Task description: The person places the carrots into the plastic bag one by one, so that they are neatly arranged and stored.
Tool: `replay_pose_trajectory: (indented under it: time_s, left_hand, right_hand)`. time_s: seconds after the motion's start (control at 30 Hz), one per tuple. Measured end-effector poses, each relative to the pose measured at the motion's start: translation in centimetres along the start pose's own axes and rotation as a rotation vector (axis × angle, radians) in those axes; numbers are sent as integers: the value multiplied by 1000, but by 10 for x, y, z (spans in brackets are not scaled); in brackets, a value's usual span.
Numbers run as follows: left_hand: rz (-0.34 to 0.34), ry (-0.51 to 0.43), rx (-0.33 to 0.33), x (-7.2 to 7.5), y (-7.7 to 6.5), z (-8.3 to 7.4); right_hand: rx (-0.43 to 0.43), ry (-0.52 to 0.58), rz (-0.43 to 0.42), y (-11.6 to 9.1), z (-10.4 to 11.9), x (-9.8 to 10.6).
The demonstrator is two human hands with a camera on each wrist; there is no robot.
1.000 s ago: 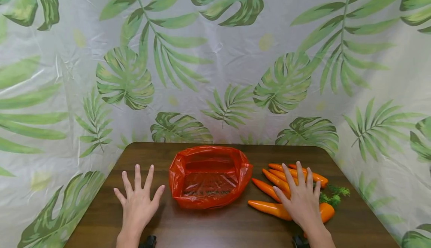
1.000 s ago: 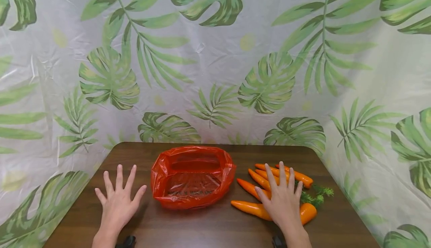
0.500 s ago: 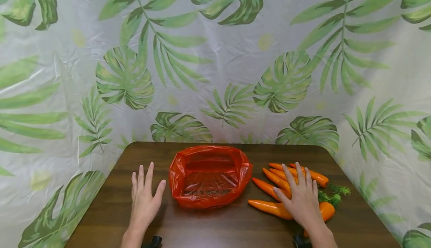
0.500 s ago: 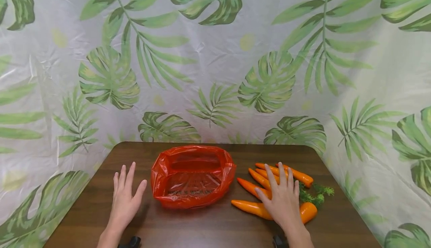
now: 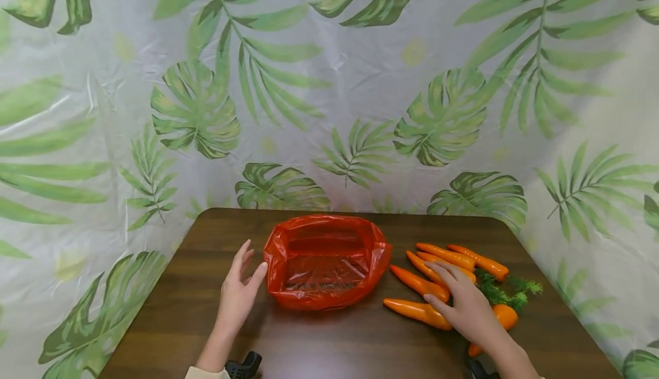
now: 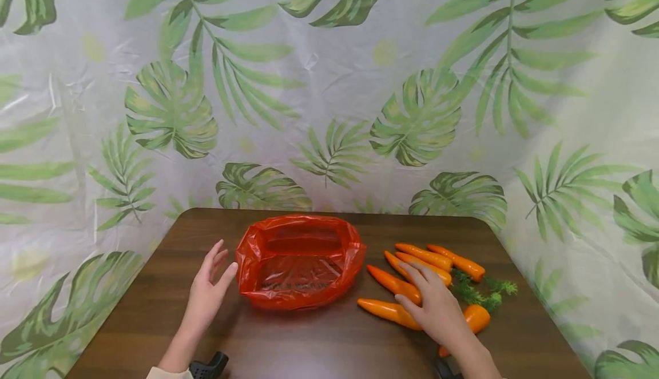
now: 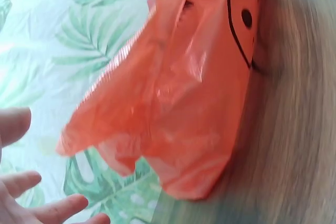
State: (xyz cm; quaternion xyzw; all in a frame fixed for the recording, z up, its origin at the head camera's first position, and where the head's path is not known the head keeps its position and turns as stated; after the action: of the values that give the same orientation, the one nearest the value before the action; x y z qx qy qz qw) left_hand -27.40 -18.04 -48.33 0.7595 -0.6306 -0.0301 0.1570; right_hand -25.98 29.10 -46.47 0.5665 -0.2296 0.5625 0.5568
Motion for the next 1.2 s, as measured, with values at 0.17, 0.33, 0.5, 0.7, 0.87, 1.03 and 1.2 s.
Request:
replay_pose_trajectory:
  time_s: [0.17, 0.33, 0.5, 0.7, 0.87, 1.03, 1.2]
  left_hand:
    - [43, -109, 25, -6, 1, -1]
    - [34, -182, 55, -13, 3, 2]
    - [29, -198, 100, -23, 3, 9]
    - [-2, -212, 155, -26, -5, 8]
    - [-57, -272, 146, -25, -8, 22]
    - [-81, -351, 148, -23, -9, 23]
    - [-88, -367, 151, -19, -6, 19]
  right_hand:
    - [21, 19, 37, -8, 0, -1]
    - [6, 42, 137, -12, -2, -5]
    - [11, -30, 202, -13, -2, -9]
    - [46, -111, 262, -15, 6, -19]
    - [67, -172, 289, -16, 12, -25]
    - [84, -216, 267, -15, 15, -27]
    - [31, -193, 207, -10, 16, -21]
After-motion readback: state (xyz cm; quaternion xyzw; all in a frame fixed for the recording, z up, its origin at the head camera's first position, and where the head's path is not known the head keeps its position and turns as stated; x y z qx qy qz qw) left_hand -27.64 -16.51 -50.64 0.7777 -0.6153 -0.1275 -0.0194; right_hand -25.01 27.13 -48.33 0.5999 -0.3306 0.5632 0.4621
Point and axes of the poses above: each hand's wrist, its own y-axis towards the middle knuckle, its own x-axis out of the back of the hand, z = x × y, the point moved 5 cm from there along y, towards the middle knuckle, and after that the axes turned 6 degrees about -y, right-handed, at the moved point
